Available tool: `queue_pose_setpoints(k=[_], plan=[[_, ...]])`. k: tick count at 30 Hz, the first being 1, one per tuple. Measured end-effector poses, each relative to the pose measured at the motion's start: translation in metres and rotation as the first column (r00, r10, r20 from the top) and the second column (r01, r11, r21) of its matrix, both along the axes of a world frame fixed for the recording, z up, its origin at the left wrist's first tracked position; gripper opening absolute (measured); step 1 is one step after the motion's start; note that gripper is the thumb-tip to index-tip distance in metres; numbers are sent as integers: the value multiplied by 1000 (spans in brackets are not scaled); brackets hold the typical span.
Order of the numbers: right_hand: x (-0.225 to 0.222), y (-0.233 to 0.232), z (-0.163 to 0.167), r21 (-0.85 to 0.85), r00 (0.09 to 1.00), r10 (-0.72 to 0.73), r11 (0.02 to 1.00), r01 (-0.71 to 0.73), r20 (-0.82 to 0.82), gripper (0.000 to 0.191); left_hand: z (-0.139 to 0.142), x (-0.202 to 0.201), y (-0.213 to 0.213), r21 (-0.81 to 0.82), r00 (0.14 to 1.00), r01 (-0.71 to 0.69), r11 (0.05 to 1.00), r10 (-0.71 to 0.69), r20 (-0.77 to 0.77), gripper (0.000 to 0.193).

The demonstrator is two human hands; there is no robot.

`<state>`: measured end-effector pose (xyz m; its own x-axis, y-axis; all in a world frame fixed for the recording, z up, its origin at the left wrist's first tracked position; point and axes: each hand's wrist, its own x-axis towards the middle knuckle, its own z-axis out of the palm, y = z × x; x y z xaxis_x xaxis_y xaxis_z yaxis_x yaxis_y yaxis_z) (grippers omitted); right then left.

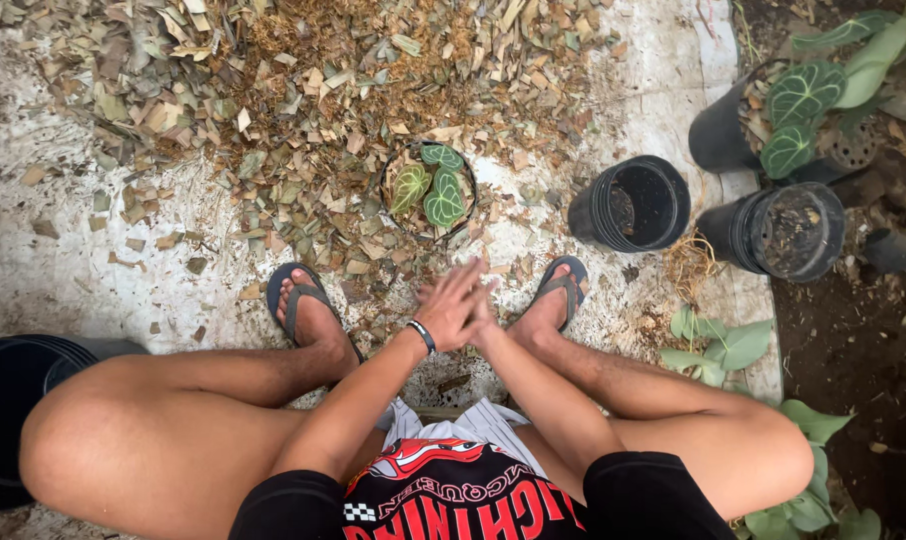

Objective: The person sits on the ground in a nursery potting area and fills a black pot with wood-chip growing media by hand. They place an anthurium seedling into the pot, add more media around it, and press the media down to hold the plant upright. They then pick up another bare-root seedling and work media around its roots.

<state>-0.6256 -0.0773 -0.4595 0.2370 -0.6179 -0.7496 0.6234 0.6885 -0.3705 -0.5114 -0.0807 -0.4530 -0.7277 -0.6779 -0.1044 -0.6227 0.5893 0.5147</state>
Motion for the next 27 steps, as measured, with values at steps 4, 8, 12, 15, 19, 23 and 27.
queue_pose_setpoints(k=[4,8,12,15,19,23,27], plan=[[-7,-22,11,-21,979,-61,998,67,194,111,-6,20,0,165,992,-108,980,117,-42,83],[-40,-60,8,-251,970,-76,968,17,-229,80,-24,52,-6,181,935,-223,958,158,318,63],[-52,-92,2,-283,901,41,942,-179,-432,49,-24,61,-18,474,777,-628,617,534,335,62],[-42,-106,0,-252,857,37,948,-192,-515,43,-18,54,-54,674,363,-687,271,932,-5,61],[-34,-97,-7,-259,726,15,929,-264,-688,40,-8,55,-96,866,31,-495,70,998,-63,73],[-31,-58,-12,-205,306,-10,762,-614,-952,38,-3,65,-110,842,120,-511,172,984,-128,62],[-13,-32,-15,-152,201,-40,800,-580,-979,36,9,66,-118,797,117,-581,167,986,-121,36]])
